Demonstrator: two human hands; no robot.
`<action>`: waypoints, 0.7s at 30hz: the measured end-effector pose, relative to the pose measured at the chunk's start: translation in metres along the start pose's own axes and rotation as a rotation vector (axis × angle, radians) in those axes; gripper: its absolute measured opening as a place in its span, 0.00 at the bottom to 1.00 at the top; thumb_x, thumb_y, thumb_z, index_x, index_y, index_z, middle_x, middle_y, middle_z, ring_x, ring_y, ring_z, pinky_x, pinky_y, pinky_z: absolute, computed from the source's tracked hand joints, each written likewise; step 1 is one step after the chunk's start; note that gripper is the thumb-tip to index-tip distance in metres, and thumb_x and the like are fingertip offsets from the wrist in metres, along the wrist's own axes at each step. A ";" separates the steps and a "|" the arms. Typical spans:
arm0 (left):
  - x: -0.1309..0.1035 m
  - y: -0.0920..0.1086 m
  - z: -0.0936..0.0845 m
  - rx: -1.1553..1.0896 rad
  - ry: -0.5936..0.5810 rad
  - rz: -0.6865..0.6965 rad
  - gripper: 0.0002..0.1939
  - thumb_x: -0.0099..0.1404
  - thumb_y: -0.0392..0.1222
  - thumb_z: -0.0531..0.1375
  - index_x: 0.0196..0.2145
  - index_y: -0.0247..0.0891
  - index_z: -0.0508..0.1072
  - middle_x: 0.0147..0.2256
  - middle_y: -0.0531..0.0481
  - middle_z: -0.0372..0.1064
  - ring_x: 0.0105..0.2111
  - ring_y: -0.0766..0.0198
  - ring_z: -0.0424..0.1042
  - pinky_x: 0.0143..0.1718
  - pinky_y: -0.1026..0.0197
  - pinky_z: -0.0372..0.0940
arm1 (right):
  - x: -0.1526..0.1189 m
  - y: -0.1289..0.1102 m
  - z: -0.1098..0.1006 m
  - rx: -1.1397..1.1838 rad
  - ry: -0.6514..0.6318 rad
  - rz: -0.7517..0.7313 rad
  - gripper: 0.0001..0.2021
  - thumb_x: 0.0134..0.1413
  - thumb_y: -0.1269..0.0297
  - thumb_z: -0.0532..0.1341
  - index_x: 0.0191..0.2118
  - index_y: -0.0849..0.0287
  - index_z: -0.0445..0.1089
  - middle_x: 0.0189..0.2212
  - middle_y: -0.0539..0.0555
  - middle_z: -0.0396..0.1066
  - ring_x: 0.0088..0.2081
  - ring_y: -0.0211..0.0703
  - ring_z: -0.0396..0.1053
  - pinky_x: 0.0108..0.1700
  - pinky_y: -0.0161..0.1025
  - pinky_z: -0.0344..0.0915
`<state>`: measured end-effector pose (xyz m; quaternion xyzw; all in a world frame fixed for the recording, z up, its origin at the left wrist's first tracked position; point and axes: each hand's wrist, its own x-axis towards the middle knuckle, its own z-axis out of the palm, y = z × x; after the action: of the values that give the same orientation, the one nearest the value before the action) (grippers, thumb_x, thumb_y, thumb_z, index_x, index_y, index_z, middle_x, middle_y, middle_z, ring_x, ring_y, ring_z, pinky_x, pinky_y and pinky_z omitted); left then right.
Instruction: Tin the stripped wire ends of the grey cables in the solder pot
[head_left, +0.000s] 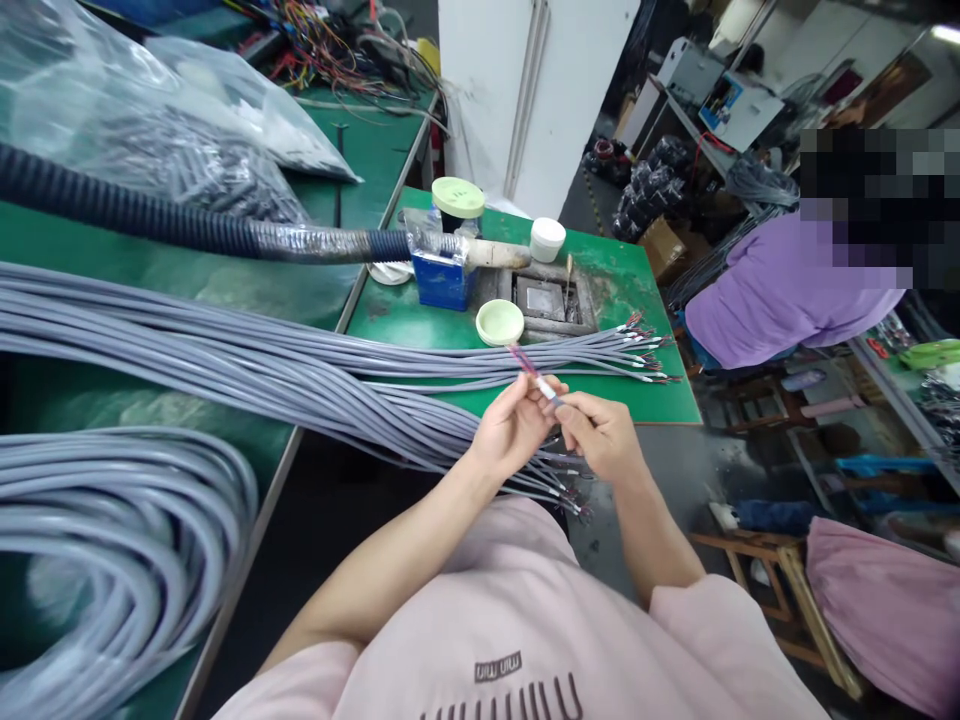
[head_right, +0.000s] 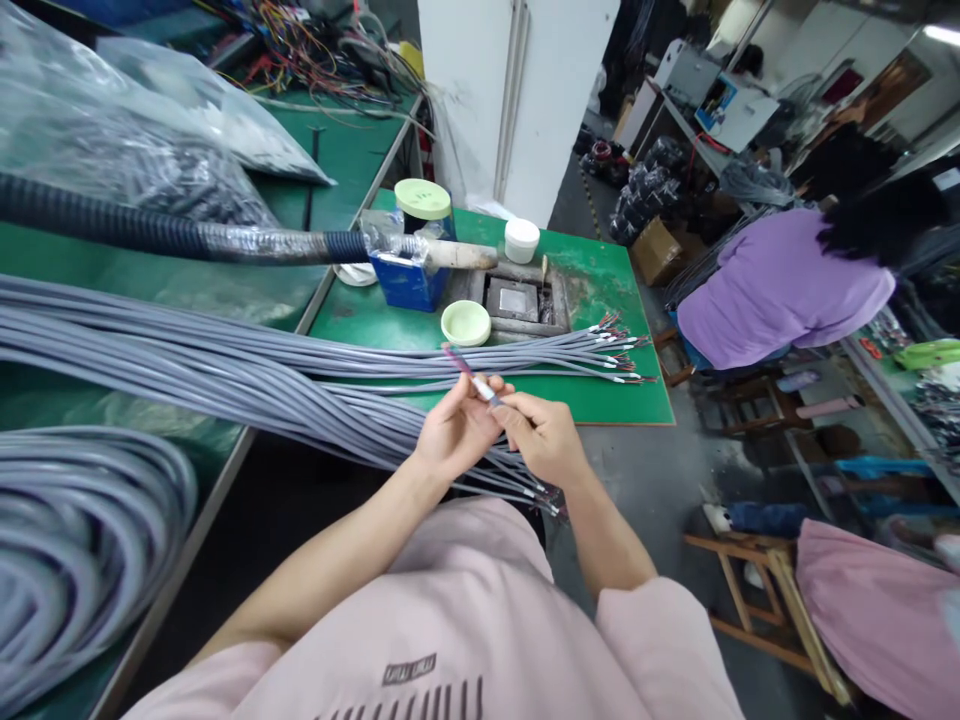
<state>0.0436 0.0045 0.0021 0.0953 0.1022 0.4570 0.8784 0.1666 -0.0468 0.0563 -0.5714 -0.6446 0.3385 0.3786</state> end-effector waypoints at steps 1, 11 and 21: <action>-0.002 -0.003 -0.001 0.055 -0.010 0.010 0.10 0.60 0.46 0.65 0.34 0.37 0.77 0.36 0.48 0.76 0.37 0.64 0.74 0.39 0.62 0.68 | -0.001 0.002 0.001 0.032 0.025 0.029 0.15 0.63 0.55 0.56 0.31 0.59 0.73 0.16 0.45 0.62 0.18 0.31 0.58 0.23 0.32 0.56; -0.014 -0.014 -0.020 0.348 0.110 0.108 0.15 0.56 0.49 0.68 0.36 0.36 0.80 0.29 0.49 0.76 0.29 0.66 0.72 0.36 0.62 0.67 | -0.008 0.016 -0.003 -0.044 -0.017 0.116 0.16 0.60 0.55 0.58 0.28 0.59 0.73 0.21 0.49 0.71 0.24 0.36 0.67 0.28 0.33 0.63; -0.022 -0.019 -0.022 0.686 0.096 0.170 0.13 0.59 0.49 0.66 0.27 0.36 0.81 0.31 0.47 0.76 0.37 0.62 0.71 0.46 0.60 0.61 | 0.016 0.002 -0.013 -0.129 0.158 -0.074 0.06 0.55 0.62 0.63 0.29 0.56 0.72 0.28 0.50 0.72 0.31 0.39 0.68 0.36 0.37 0.65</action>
<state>0.0402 -0.0226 -0.0217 0.3714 0.2827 0.4712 0.7484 0.1777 -0.0307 0.0622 -0.5953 -0.6538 0.2361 0.4029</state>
